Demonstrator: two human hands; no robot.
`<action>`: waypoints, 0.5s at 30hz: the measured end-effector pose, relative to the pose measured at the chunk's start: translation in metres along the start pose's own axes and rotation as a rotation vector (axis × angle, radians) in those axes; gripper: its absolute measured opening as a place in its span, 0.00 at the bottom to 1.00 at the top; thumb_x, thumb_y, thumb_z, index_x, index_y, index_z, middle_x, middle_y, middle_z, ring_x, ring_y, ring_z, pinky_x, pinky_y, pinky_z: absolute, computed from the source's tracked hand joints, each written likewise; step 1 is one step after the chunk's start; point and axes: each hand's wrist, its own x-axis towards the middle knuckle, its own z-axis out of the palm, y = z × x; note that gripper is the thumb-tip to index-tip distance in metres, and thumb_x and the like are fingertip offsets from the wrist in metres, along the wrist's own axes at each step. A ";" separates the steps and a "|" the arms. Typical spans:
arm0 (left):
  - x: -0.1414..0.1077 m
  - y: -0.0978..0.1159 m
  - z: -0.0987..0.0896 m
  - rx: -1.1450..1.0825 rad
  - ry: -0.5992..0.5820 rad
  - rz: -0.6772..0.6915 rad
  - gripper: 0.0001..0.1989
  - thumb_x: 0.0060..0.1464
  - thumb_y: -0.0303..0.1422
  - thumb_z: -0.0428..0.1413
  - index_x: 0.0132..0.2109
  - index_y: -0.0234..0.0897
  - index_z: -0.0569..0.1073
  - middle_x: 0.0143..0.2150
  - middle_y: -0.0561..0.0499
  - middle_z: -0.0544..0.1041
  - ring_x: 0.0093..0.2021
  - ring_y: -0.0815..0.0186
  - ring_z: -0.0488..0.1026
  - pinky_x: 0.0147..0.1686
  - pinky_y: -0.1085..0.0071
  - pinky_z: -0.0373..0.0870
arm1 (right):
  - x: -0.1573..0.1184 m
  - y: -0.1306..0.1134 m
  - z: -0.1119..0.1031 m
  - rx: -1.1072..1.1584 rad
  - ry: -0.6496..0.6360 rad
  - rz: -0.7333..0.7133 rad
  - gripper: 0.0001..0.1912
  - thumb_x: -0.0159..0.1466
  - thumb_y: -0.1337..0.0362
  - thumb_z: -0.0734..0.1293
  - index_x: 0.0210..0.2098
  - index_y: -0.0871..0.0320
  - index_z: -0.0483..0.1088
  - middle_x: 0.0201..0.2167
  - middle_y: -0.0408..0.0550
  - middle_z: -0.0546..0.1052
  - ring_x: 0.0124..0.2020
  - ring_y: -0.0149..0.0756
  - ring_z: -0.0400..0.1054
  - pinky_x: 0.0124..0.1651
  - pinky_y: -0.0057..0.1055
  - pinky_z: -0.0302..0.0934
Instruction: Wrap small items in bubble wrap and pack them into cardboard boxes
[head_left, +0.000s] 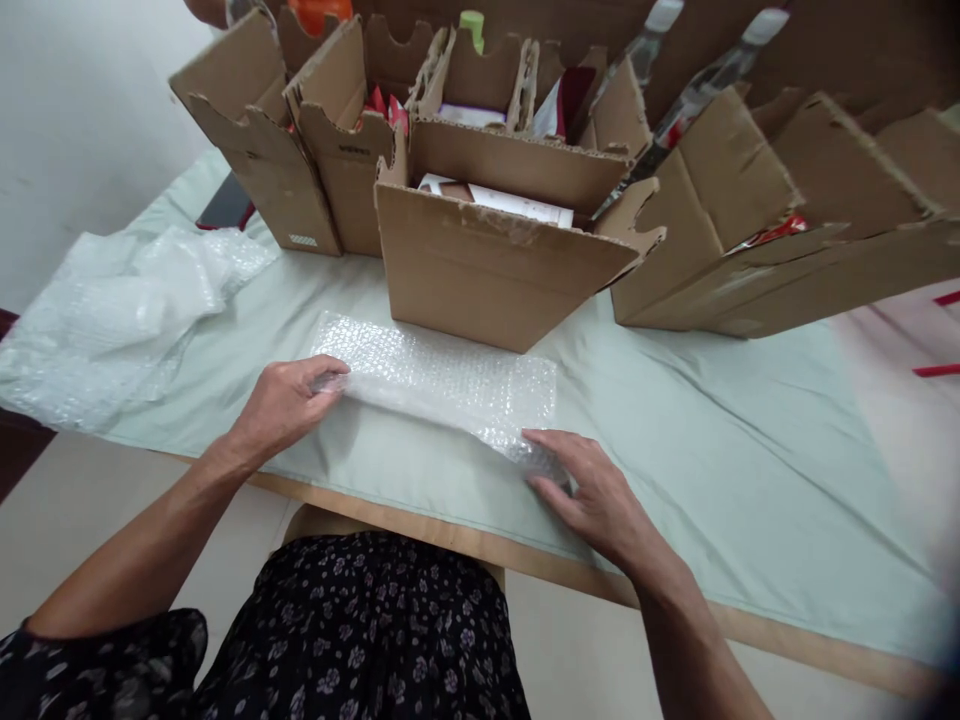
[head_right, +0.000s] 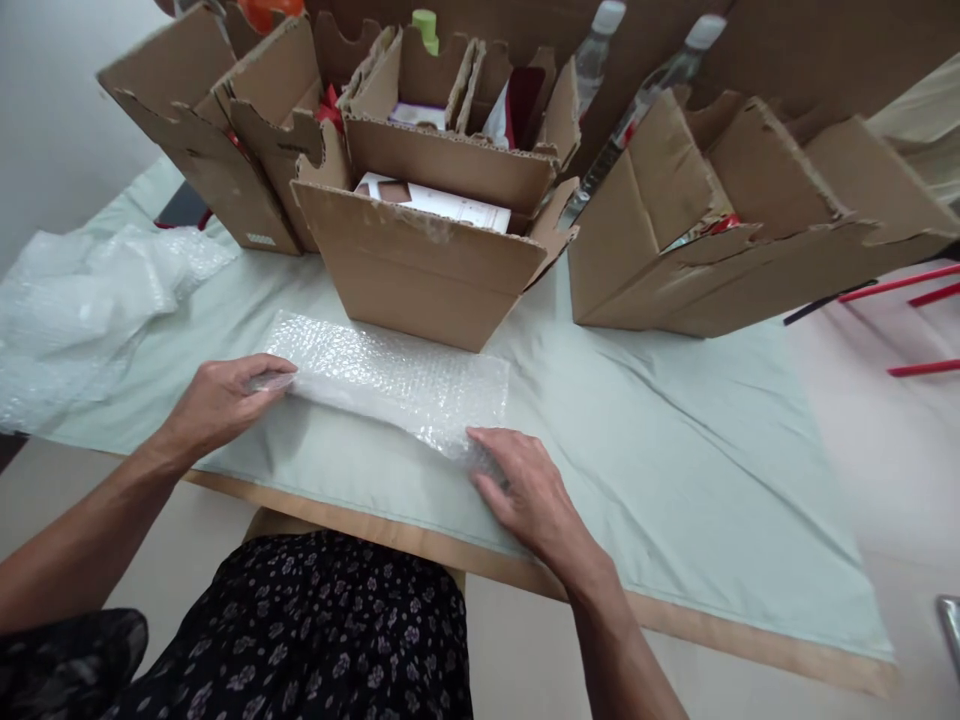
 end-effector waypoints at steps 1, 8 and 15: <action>0.003 0.000 -0.001 -0.003 -0.004 -0.022 0.14 0.55 0.44 0.55 0.40 0.42 0.81 0.38 0.51 0.85 0.33 0.60 0.79 0.39 0.67 0.75 | 0.001 0.001 0.002 0.018 0.045 0.038 0.20 0.68 0.63 0.65 0.59 0.50 0.73 0.52 0.50 0.82 0.53 0.47 0.77 0.56 0.46 0.72; 0.017 -0.009 -0.015 -0.115 -0.050 -0.122 0.19 0.49 0.48 0.61 0.43 0.42 0.81 0.37 0.51 0.83 0.37 0.58 0.78 0.37 0.68 0.73 | 0.020 0.007 0.013 0.550 0.317 0.378 0.14 0.64 0.56 0.71 0.47 0.54 0.76 0.35 0.47 0.83 0.36 0.41 0.79 0.43 0.40 0.76; 0.018 -0.020 -0.010 -0.263 0.019 -0.188 0.17 0.49 0.46 0.62 0.39 0.39 0.81 0.38 0.49 0.83 0.40 0.58 0.78 0.43 0.64 0.75 | 0.033 0.006 0.017 0.772 0.421 0.520 0.17 0.60 0.56 0.73 0.46 0.56 0.73 0.26 0.41 0.76 0.26 0.34 0.72 0.33 0.35 0.72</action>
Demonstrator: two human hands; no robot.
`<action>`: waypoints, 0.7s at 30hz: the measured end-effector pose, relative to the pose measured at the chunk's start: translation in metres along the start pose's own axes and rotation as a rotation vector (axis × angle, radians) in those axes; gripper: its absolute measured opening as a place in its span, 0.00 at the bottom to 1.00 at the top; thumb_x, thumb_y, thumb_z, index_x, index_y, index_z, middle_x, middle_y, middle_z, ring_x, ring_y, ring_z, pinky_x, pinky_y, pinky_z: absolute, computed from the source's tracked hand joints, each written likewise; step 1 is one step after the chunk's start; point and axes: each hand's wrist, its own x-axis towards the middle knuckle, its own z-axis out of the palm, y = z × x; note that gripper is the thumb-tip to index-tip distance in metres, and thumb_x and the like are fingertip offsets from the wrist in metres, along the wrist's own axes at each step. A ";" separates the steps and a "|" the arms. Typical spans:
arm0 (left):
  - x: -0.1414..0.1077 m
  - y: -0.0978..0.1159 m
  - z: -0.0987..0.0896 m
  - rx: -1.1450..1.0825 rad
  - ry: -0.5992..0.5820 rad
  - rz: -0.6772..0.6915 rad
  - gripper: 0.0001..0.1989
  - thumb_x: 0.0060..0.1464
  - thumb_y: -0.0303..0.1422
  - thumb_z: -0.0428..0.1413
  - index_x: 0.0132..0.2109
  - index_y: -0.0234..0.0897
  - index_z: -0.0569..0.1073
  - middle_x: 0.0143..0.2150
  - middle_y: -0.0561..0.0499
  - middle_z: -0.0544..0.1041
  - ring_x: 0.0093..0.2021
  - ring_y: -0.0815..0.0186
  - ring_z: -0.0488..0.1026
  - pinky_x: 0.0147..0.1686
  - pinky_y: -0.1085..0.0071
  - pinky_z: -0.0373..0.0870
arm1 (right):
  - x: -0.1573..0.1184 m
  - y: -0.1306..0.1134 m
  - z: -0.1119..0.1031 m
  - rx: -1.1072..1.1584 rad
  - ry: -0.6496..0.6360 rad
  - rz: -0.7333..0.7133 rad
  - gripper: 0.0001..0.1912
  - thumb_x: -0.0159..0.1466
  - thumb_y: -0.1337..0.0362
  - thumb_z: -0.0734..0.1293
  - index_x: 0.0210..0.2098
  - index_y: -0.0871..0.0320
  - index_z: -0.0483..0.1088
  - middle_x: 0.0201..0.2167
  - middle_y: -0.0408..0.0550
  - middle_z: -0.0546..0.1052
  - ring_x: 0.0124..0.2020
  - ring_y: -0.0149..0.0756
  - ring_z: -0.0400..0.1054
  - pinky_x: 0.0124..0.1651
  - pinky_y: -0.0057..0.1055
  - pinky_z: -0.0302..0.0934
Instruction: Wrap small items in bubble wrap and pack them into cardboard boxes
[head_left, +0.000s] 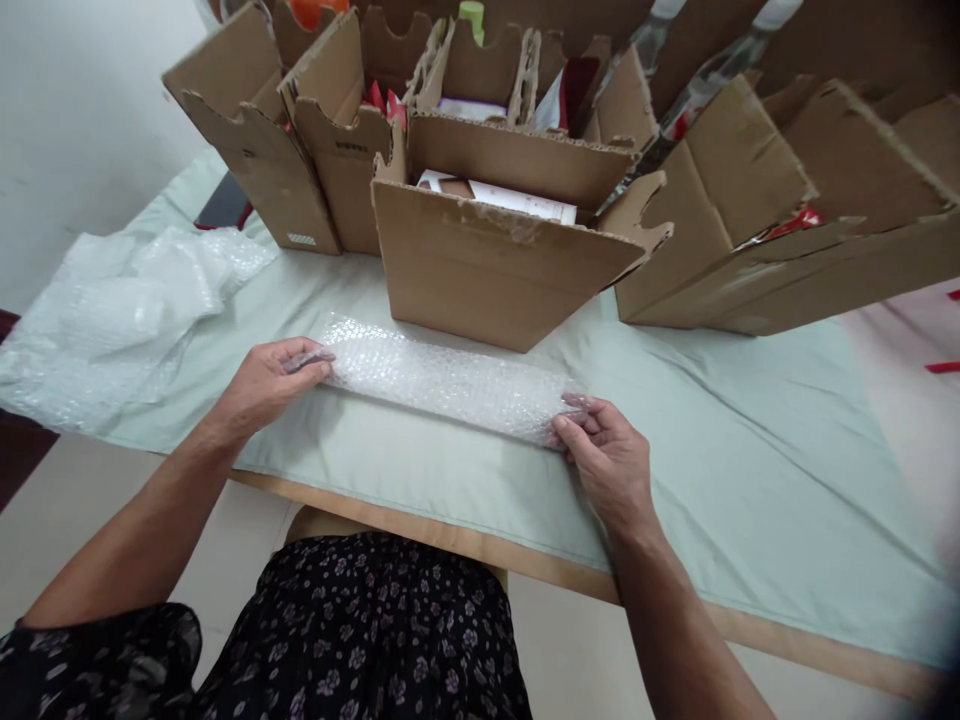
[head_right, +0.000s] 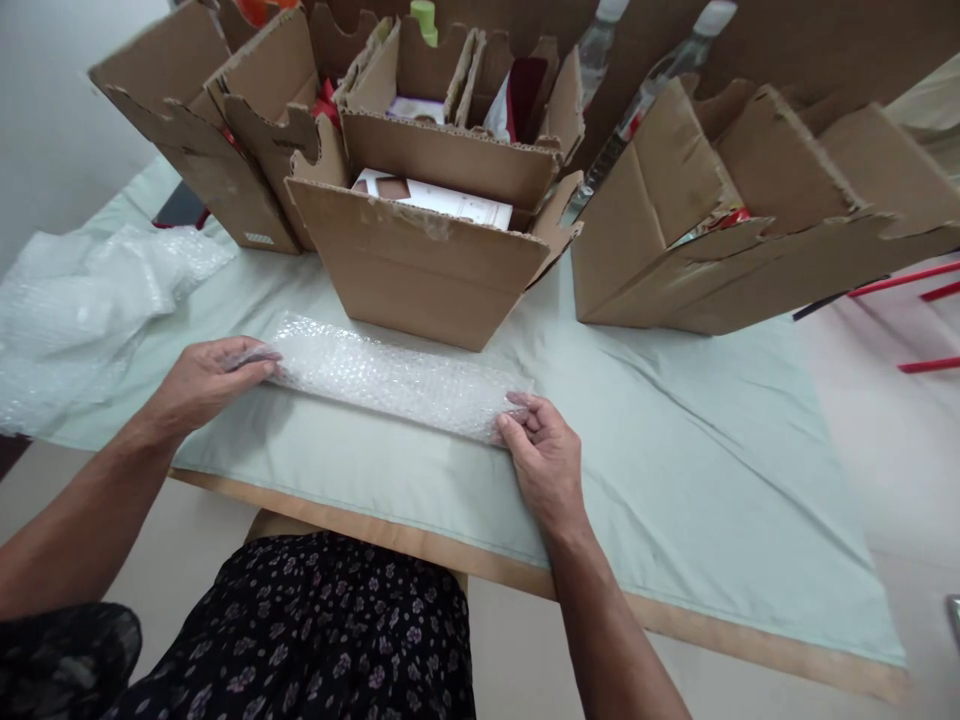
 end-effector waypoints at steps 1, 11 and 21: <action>0.002 0.000 0.002 -0.027 0.040 0.002 0.16 0.49 0.46 0.62 0.38 0.39 0.81 0.37 0.48 0.83 0.39 0.58 0.78 0.43 0.64 0.75 | 0.000 0.000 0.000 -0.020 0.008 -0.003 0.17 0.60 0.56 0.73 0.46 0.56 0.73 0.26 0.41 0.76 0.26 0.34 0.72 0.33 0.34 0.71; 0.018 -0.009 0.012 0.110 0.084 0.079 0.25 0.53 0.44 0.58 0.55 0.37 0.77 0.33 0.53 0.76 0.35 0.64 0.73 0.40 0.67 0.71 | 0.001 0.006 0.002 -0.496 0.130 -0.133 0.18 0.63 0.55 0.68 0.48 0.57 0.76 0.30 0.44 0.79 0.27 0.35 0.70 0.39 0.36 0.69; 0.023 -0.018 0.031 0.617 0.196 0.226 0.19 0.59 0.35 0.55 0.54 0.35 0.78 0.37 0.45 0.80 0.46 0.50 0.76 0.50 0.56 0.69 | 0.004 0.011 0.004 -0.841 0.169 -0.170 0.27 0.64 0.48 0.62 0.51 0.61 0.75 0.33 0.52 0.79 0.31 0.42 0.72 0.39 0.38 0.65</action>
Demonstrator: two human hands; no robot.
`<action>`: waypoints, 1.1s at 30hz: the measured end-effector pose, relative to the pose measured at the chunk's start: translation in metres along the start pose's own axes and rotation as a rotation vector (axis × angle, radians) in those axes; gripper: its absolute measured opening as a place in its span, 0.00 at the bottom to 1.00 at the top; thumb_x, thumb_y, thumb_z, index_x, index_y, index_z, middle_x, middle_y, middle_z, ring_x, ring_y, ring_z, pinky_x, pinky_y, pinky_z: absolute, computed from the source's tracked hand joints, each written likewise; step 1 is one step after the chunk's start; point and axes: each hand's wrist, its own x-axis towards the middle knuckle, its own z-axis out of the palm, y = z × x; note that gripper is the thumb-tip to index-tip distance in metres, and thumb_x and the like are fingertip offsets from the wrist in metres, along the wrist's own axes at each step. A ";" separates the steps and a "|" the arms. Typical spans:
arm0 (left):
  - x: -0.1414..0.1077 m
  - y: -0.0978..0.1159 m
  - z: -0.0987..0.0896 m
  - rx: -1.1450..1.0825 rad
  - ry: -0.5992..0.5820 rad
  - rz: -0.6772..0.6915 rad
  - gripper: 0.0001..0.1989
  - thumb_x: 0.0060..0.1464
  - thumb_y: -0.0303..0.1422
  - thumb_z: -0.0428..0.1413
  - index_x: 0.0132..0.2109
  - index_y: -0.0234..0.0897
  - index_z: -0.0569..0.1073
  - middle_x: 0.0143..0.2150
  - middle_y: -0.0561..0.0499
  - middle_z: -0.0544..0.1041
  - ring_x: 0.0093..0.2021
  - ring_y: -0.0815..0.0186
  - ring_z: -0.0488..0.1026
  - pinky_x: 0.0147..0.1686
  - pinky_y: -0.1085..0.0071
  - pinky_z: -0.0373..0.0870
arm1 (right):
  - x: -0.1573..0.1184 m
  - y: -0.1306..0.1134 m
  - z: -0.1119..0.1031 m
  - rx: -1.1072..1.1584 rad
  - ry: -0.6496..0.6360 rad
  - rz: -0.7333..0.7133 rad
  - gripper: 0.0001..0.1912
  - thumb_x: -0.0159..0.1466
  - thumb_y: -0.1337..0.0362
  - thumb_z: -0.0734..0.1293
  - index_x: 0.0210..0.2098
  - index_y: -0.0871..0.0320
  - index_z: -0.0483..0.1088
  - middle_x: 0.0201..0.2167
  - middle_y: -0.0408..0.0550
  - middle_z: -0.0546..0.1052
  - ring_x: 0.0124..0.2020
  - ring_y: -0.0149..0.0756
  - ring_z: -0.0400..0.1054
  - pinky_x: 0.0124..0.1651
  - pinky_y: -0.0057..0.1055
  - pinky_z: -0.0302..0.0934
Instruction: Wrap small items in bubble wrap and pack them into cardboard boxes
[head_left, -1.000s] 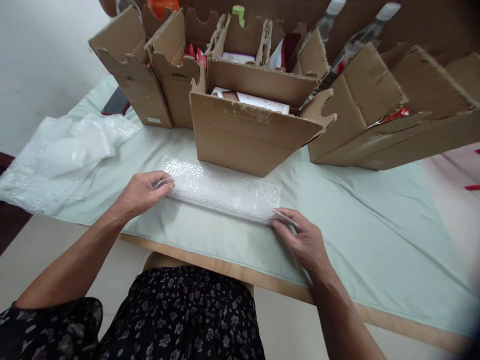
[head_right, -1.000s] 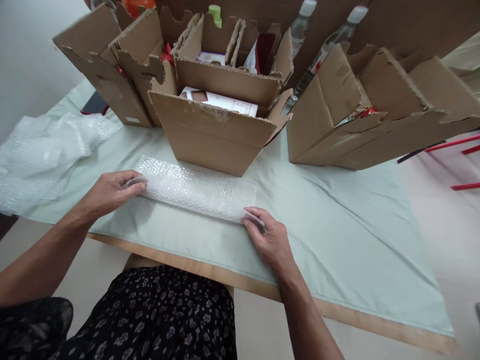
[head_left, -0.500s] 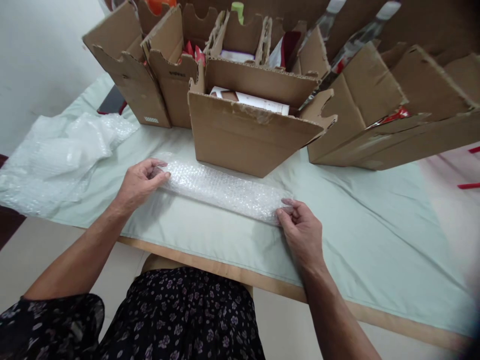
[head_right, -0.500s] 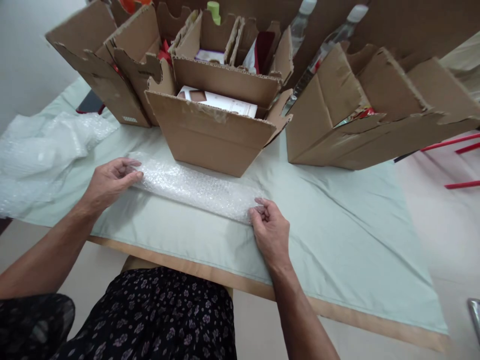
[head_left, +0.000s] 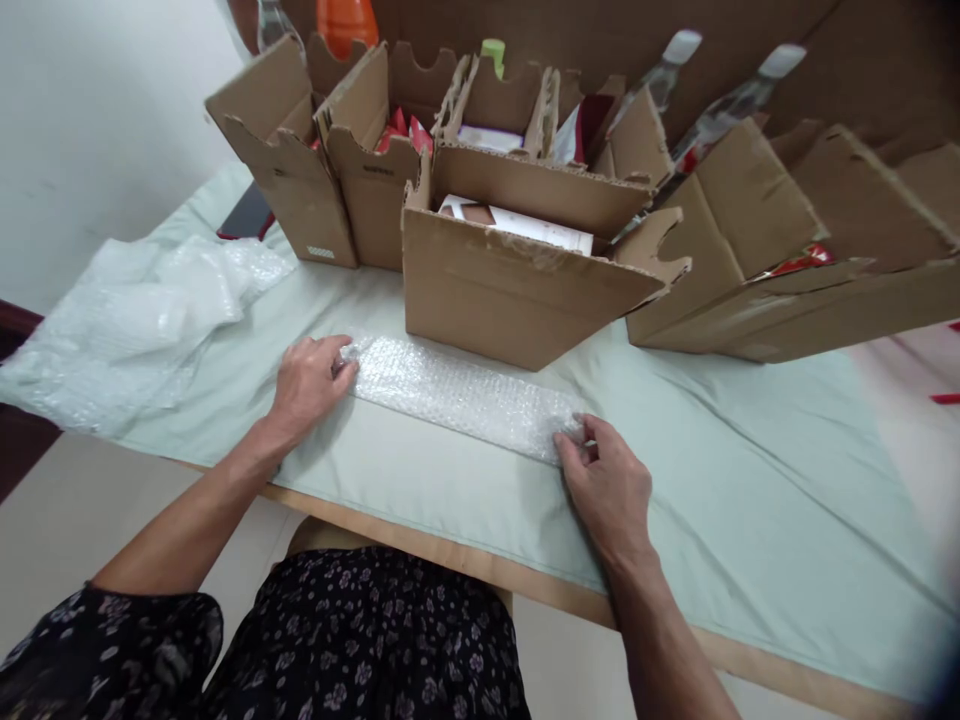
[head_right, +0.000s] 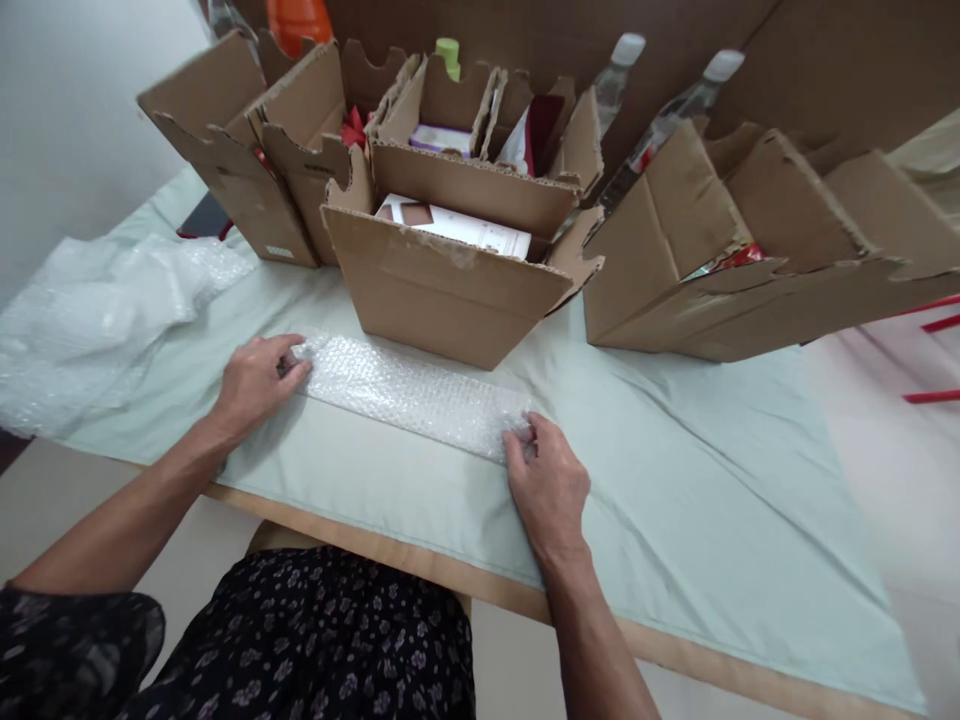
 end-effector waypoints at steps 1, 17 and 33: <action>0.000 0.000 -0.001 0.034 0.008 0.003 0.19 0.59 0.36 0.55 0.55 0.35 0.77 0.40 0.44 0.80 0.47 0.50 0.76 0.50 0.56 0.70 | 0.001 0.001 -0.002 -0.029 -0.008 -0.004 0.28 0.64 0.47 0.62 0.52 0.61 0.75 0.36 0.53 0.80 0.31 0.42 0.72 0.39 0.38 0.65; 0.003 0.002 -0.010 -0.093 -0.091 -0.101 0.06 0.54 0.35 0.54 0.35 0.39 0.74 0.36 0.46 0.78 0.40 0.56 0.76 0.43 0.62 0.70 | 0.058 -0.016 -0.022 0.044 -0.368 0.012 0.13 0.58 0.52 0.66 0.31 0.56 0.73 0.25 0.45 0.74 0.28 0.38 0.66 0.34 0.33 0.56; 0.072 -0.004 -0.011 -0.074 0.005 -0.078 0.25 0.54 0.31 0.55 0.60 0.35 0.73 0.51 0.39 0.79 0.55 0.48 0.74 0.57 0.54 0.69 | -0.054 -0.072 -0.010 0.410 -0.695 -0.130 0.34 0.66 0.58 0.63 0.71 0.55 0.62 0.28 0.41 0.75 0.28 0.36 0.67 0.36 0.32 0.60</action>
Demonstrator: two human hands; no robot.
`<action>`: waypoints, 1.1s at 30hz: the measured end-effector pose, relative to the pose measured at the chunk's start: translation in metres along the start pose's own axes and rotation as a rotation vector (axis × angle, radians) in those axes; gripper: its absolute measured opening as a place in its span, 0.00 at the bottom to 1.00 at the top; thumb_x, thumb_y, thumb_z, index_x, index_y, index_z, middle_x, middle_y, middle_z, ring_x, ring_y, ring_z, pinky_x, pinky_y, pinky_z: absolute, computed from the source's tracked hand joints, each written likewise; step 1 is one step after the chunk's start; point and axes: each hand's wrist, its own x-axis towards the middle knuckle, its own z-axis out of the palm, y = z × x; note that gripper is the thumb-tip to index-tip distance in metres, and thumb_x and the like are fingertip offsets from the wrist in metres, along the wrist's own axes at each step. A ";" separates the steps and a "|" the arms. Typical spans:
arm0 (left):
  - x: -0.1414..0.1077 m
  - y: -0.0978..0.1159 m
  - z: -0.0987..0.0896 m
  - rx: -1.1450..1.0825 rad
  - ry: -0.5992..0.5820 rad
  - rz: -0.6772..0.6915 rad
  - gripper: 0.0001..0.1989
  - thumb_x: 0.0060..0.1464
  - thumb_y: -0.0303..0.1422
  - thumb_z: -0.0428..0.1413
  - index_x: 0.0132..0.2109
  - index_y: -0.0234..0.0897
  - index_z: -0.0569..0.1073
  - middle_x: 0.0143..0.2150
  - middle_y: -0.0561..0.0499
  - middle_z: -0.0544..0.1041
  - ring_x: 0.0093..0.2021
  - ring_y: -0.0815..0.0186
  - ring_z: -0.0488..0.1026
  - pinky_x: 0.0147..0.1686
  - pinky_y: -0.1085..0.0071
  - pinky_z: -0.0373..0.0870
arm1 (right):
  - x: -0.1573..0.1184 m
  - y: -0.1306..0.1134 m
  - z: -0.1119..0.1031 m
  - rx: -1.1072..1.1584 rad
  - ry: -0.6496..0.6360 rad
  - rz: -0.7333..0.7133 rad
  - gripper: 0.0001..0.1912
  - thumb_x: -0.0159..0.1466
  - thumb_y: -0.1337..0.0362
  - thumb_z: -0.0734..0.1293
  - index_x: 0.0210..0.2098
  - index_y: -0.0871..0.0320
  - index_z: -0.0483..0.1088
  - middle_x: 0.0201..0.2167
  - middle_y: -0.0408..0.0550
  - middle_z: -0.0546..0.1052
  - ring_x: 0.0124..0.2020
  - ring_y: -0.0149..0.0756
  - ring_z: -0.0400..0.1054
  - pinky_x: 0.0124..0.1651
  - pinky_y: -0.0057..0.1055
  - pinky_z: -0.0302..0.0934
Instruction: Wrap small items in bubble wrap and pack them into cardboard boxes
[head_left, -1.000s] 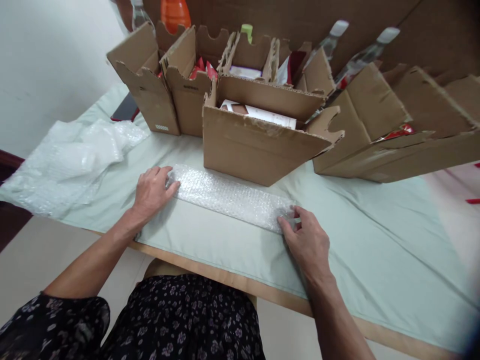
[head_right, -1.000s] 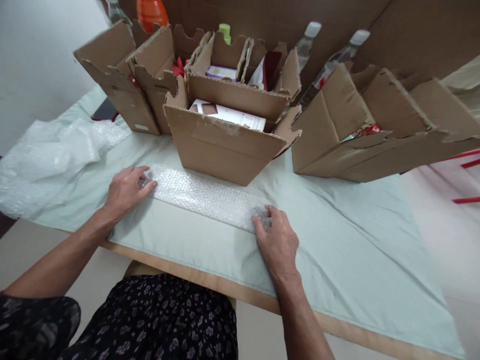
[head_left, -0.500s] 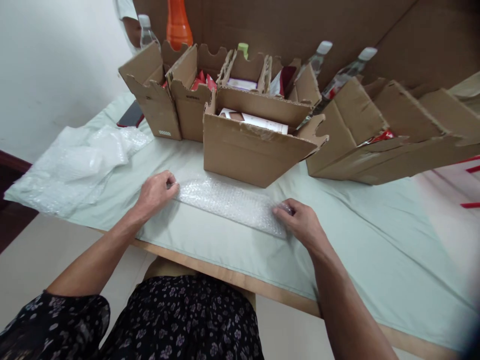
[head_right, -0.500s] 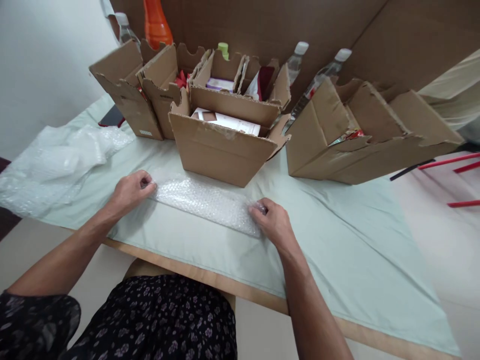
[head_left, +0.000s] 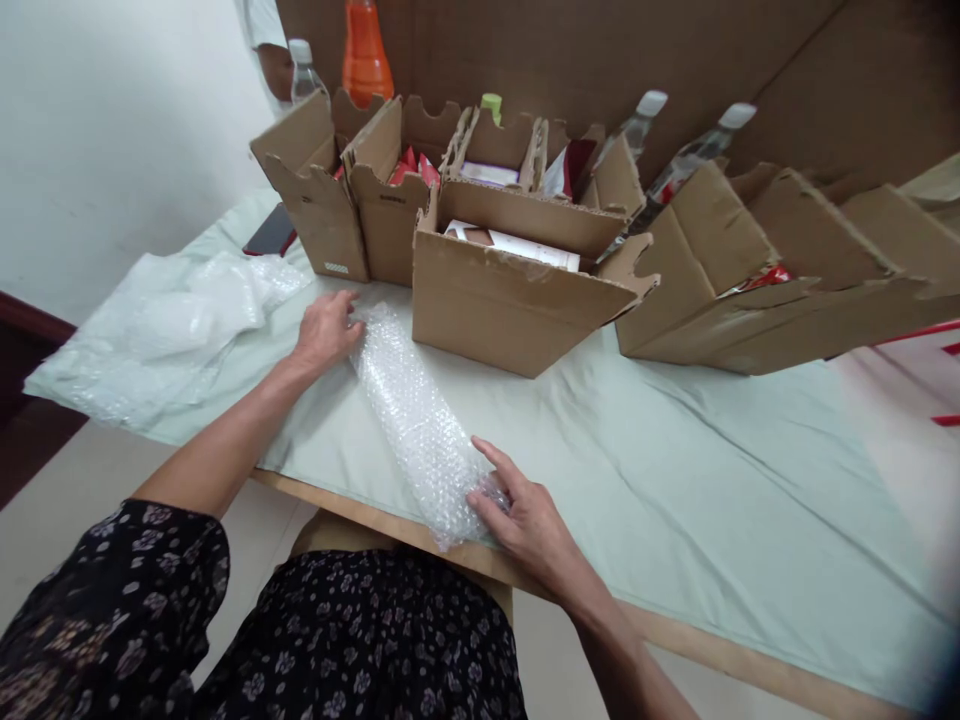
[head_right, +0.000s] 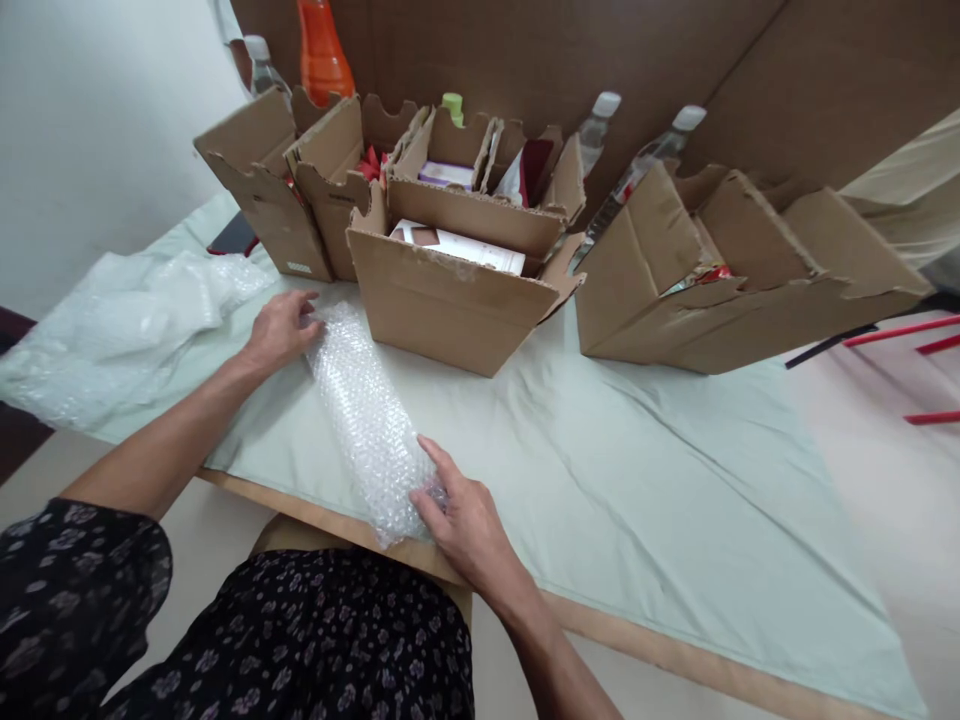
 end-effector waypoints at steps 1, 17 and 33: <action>-0.004 0.002 0.003 0.020 0.037 0.021 0.25 0.55 0.31 0.56 0.60 0.34 0.73 0.53 0.38 0.78 0.57 0.46 0.72 0.58 0.52 0.68 | 0.001 -0.001 0.001 -0.006 -0.007 0.001 0.33 0.66 0.58 0.62 0.71 0.54 0.63 0.27 0.40 0.75 0.27 0.35 0.66 0.36 0.32 0.60; -0.113 0.011 0.010 0.009 -0.044 0.326 0.15 0.64 0.36 0.54 0.54 0.37 0.77 0.61 0.37 0.75 0.61 0.45 0.70 0.60 0.48 0.66 | 0.009 -0.002 -0.007 0.097 -0.059 -0.019 0.21 0.68 0.56 0.64 0.57 0.52 0.77 0.49 0.48 0.83 0.41 0.42 0.77 0.48 0.39 0.70; -0.170 0.043 0.004 -0.259 -0.128 0.614 0.11 0.63 0.27 0.56 0.51 0.37 0.77 0.56 0.41 0.78 0.59 0.52 0.72 0.60 0.50 0.71 | 0.007 -0.005 -0.009 0.142 -0.121 -0.073 0.15 0.69 0.59 0.64 0.49 0.54 0.80 0.49 0.49 0.84 0.49 0.43 0.78 0.58 0.43 0.70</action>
